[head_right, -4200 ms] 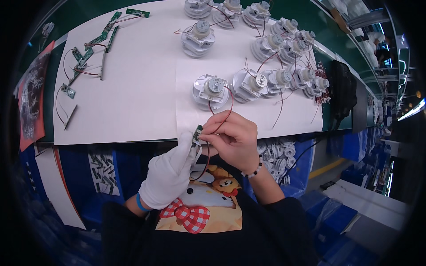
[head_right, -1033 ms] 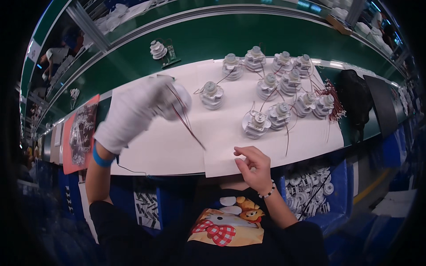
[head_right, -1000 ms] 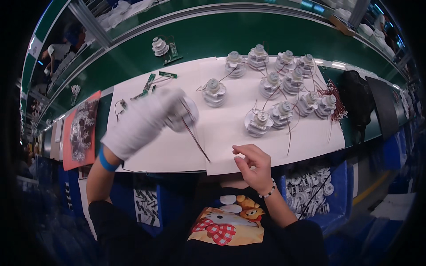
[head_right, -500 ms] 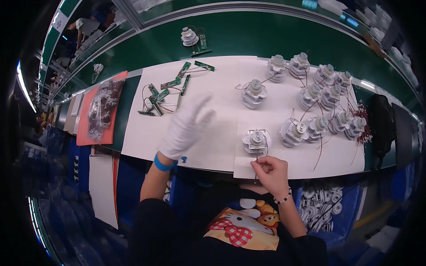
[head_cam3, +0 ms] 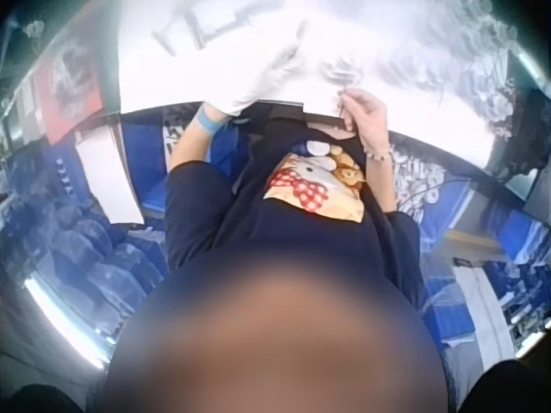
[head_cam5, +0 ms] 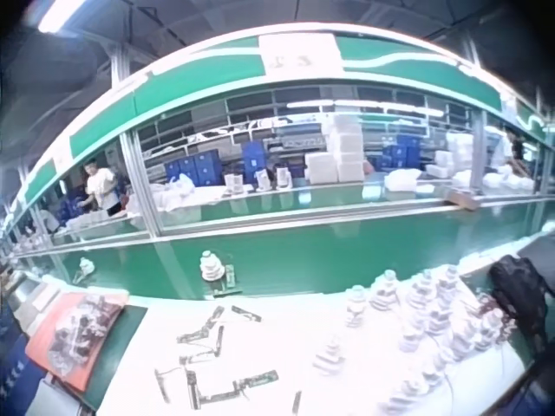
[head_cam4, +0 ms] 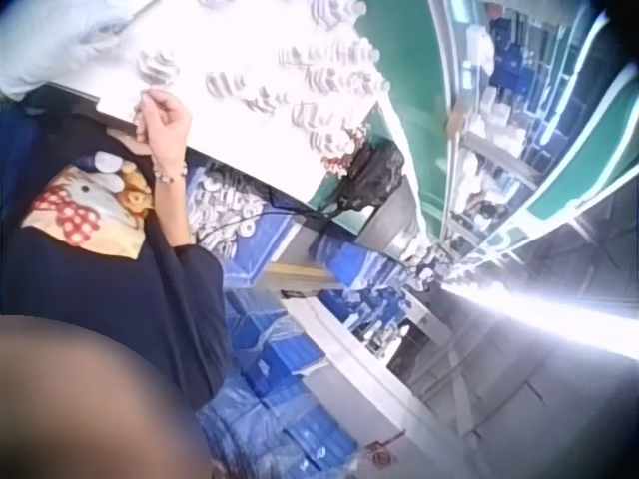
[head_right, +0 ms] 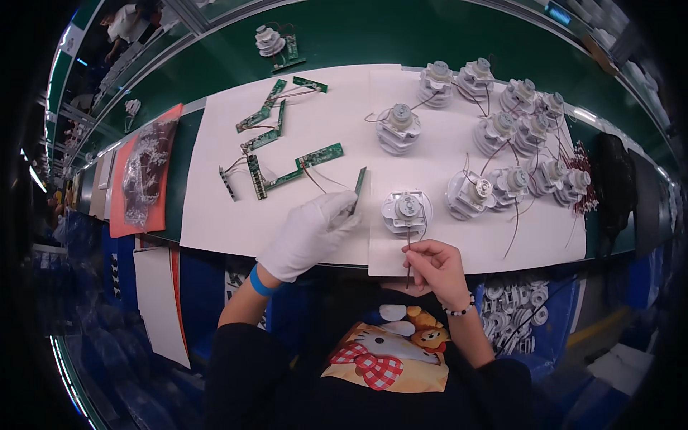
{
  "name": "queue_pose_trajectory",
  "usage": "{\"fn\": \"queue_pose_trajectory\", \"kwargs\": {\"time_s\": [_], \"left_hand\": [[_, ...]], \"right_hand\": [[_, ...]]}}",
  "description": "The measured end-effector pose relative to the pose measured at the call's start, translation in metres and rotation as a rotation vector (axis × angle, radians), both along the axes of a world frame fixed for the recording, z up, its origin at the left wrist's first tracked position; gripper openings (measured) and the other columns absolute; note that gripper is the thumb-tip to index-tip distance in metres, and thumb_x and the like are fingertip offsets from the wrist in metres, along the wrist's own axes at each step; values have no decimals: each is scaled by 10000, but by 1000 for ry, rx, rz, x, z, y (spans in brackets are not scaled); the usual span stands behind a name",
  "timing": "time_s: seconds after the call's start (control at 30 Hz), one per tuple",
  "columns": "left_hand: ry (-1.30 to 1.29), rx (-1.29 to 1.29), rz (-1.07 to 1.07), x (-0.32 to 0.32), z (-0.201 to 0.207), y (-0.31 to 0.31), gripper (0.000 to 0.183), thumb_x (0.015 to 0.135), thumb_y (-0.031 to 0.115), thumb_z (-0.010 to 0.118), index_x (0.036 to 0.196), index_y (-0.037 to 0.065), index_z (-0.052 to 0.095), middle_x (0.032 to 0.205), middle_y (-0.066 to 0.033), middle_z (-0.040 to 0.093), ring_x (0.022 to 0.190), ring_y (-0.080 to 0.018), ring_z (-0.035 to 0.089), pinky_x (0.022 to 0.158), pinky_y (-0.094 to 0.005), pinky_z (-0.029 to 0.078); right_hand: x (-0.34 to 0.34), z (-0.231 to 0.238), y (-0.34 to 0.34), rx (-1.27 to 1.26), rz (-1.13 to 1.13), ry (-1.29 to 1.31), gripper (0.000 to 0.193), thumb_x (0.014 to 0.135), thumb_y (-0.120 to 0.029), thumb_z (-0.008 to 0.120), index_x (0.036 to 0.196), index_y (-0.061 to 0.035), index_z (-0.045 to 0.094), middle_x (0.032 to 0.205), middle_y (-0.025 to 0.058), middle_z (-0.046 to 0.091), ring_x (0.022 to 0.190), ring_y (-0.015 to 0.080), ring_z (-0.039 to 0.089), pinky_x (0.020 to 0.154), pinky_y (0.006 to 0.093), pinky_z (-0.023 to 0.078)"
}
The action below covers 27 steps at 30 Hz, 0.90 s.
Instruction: The person assembles small electronic components by connecting wires to green circuit boards. They pick up white circular motor-like parts and circuit boards from a table, attach wires to the boards, and place the assembled units onto a conveyor belt. The process is repeated for multiple units throughout the clip.
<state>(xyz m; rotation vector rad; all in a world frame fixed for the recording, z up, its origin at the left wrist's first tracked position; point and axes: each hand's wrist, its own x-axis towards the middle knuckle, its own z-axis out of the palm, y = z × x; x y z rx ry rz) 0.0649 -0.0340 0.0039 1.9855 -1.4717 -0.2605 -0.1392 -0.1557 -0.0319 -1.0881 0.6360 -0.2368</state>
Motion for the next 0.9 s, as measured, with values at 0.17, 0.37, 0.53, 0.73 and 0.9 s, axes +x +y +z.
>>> {"fn": "queue_pose_trajectory", "kwargs": {"time_s": [0.17,0.37,0.53,0.73,0.9], "left_hand": [[-53,-318,218,62,7,3,268,797,77,607,1063,37,594,897,-114,637,778,-193,622,674,-295,488],[-51,389,136,90,19,-28,282,766,118,612,1023,2,582,938,-174,611,877,-316,589,774,-354,472],[-172,509,36,89,15,-45,361,744,177,648,1029,-31,575,871,-195,614,815,-314,597,733,-348,465],[237,333,212,70,7,-35,411,765,158,616,1116,-35,525,681,-73,575,552,-131,540,498,-264,425],[435,129,461,56,6,-21,433,791,179,588,1162,-23,492,631,-10,525,460,-50,445,398,-195,353]], "right_hand": [[-9,-1,0,27,39,-10,140,846,-28,548,948,61,582,743,82,598,478,51,498,405,162,413],[-3,6,2,35,170,73,141,831,-9,561,939,79,581,728,79,594,501,60,532,424,167,437],[-7,8,2,12,280,83,124,822,-13,585,910,74,581,725,68,597,543,55,562,453,169,461],[-10,6,1,-31,404,34,84,826,-22,585,863,53,582,750,59,609,563,55,577,481,159,475],[-7,3,1,-38,411,22,90,827,-39,594,853,47,587,758,55,613,573,52,579,498,154,477]]}}
